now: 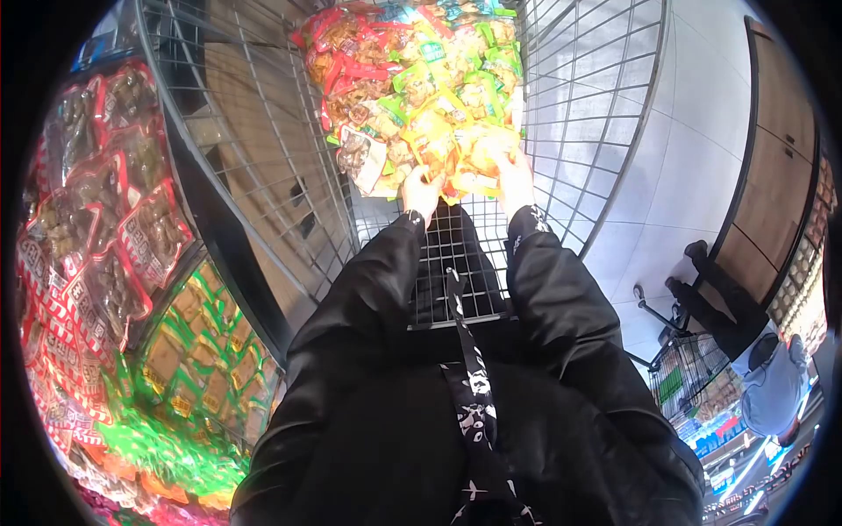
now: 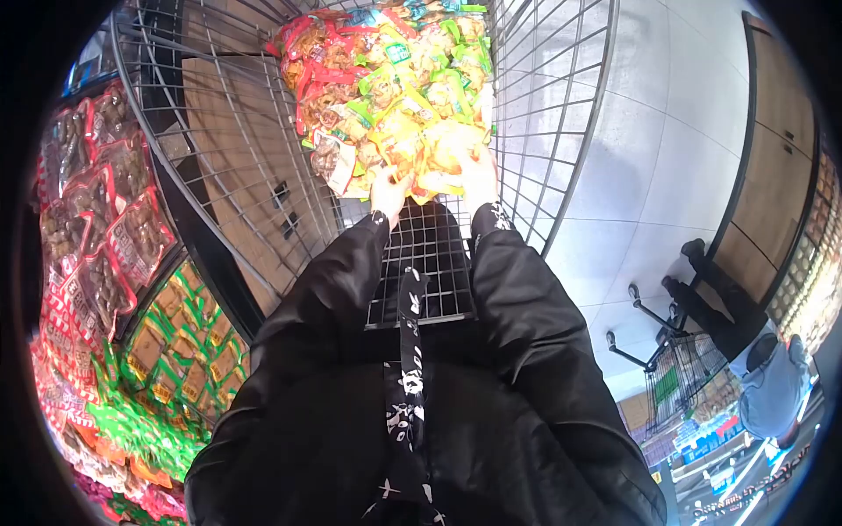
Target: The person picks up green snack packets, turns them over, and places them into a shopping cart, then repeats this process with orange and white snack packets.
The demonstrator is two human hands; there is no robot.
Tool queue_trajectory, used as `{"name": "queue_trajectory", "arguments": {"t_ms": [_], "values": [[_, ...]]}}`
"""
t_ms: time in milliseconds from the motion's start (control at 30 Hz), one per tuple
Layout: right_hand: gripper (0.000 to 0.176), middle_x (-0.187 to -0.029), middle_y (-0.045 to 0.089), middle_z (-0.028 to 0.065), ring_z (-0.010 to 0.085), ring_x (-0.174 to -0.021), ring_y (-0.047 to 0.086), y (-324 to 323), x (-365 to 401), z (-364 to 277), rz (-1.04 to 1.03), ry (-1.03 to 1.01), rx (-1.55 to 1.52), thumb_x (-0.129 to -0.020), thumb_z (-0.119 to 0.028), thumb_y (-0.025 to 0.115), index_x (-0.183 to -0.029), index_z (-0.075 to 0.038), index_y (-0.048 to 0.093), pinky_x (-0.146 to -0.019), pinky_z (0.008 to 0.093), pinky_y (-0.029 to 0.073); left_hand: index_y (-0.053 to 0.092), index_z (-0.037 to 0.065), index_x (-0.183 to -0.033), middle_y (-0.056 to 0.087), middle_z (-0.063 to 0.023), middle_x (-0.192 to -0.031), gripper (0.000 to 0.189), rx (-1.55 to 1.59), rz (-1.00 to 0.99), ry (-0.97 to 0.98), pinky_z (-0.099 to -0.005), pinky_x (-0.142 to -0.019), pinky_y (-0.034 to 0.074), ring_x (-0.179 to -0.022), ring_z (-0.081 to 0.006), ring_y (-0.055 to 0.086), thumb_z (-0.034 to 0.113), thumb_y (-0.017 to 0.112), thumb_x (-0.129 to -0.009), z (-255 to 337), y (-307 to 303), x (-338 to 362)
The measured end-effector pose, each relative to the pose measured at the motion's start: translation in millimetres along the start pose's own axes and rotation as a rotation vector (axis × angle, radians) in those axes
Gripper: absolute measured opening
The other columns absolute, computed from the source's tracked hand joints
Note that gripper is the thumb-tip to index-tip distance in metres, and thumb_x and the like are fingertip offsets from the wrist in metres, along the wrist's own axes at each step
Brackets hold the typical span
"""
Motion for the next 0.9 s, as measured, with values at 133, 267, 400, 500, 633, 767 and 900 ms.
{"name": "queue_trajectory", "arguments": {"t_ms": [133, 267, 400, 500, 633, 767, 900], "values": [[0.038, -0.105, 0.060, 0.0084, 0.0172, -0.095, 0.059, 9, -22, 16, -0.299, -0.120, 0.493, -0.082, -0.018, 0.065, -0.115, -0.003, 0.055, -0.078, 0.0307, 0.050, 0.050, 0.004, -0.108, 0.056, -0.0039, -0.095, 0.035, 0.213, -0.138, -0.096, -0.0251, -0.077, 0.043, -0.085, -0.0118, 0.052, -0.010, 0.057, -0.076, 2, -4, 14], [0.050, -0.109, 0.060, 0.0114, 0.0181, -0.101, 0.057, -3, -37, 59, -0.175, -0.095, 0.559, -0.077, -0.018, 0.069, -0.122, -0.005, 0.051, -0.088, 0.0308, 0.044, 0.047, 0.005, -0.110, 0.054, -0.0038, -0.102, 0.044, 0.315, -0.332, -0.073, -0.0248, -0.083, 0.041, -0.096, -0.0121, 0.050, -0.016, 0.047, -0.072, 18, -14, 25], [0.055, -0.109, 0.061, 0.0106, 0.0203, -0.099, 0.058, 2, -18, 57, -0.051, -0.324, 0.511, -0.076, -0.016, 0.071, -0.125, -0.005, 0.048, -0.087, 0.0310, 0.046, 0.046, 0.003, -0.114, 0.054, -0.0067, -0.113, 0.052, 0.380, -0.501, -0.083, -0.0257, -0.090, 0.039, -0.106, -0.0154, 0.050, -0.017, 0.041, -0.066, 39, -24, 32], [0.050, -0.107, 0.061, 0.0091, 0.0218, -0.095, 0.060, 7, -6, 31, -0.211, 0.049, 0.197, -0.078, -0.012, 0.069, -0.124, -0.006, 0.048, -0.083, 0.0330, 0.050, 0.049, 0.000, -0.115, 0.056, -0.0082, -0.114, 0.051, 0.374, -0.563, -0.147, -0.0268, -0.090, 0.040, -0.106, -0.0172, 0.052, -0.012, 0.041, -0.066, 55, -32, 24], [0.033, -0.105, 0.061, 0.0076, 0.0208, -0.092, 0.063, 17, 13, 5, -0.266, 0.250, -0.211, -0.087, -0.009, 0.059, -0.119, -0.008, 0.050, -0.078, 0.0375, 0.054, 0.054, -0.001, -0.110, 0.060, -0.0144, -0.097, 0.035, -0.578, 0.113, 0.648, -0.0347, -0.085, 0.044, -0.095, -0.0267, 0.057, -0.002, 0.052, -0.075, 76, -24, -28], [0.038, -0.113, 0.058, 0.0091, 0.0237, -0.101, 0.059, 18, 29, 1, -0.213, 0.232, -0.434, -0.089, -0.013, 0.058, -0.124, -0.008, 0.045, -0.086, 0.0404, 0.050, 0.046, 0.005, -0.123, 0.051, -0.0126, -0.108, 0.052, -1.090, 0.034, 0.788, -0.0384, -0.085, 0.043, -0.100, -0.0284, 0.051, 0.013, 0.064, -0.075, 108, -7, -32], [0.036, -0.112, 0.059, 0.0074, 0.0224, -0.097, 0.061, 17, 57, -4, -0.116, 0.278, -0.489, -0.090, -0.010, 0.055, -0.125, -0.011, 0.044, -0.080, 0.0402, 0.054, 0.036, 0.007, -0.135, 0.046, -0.0123, -0.117, 0.080, -1.345, 0.128, 0.683, -0.0404, -0.083, 0.040, -0.103, -0.0276, 0.048, 0.027, 0.074, -0.067, 106, 3, -33]]}}
Point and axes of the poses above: each hand's wrist, its own x-axis away from the middle knuckle, its own y-axis out of the palm, z = x × y, the point moved 1 cm from there along -x, towards the middle knuckle
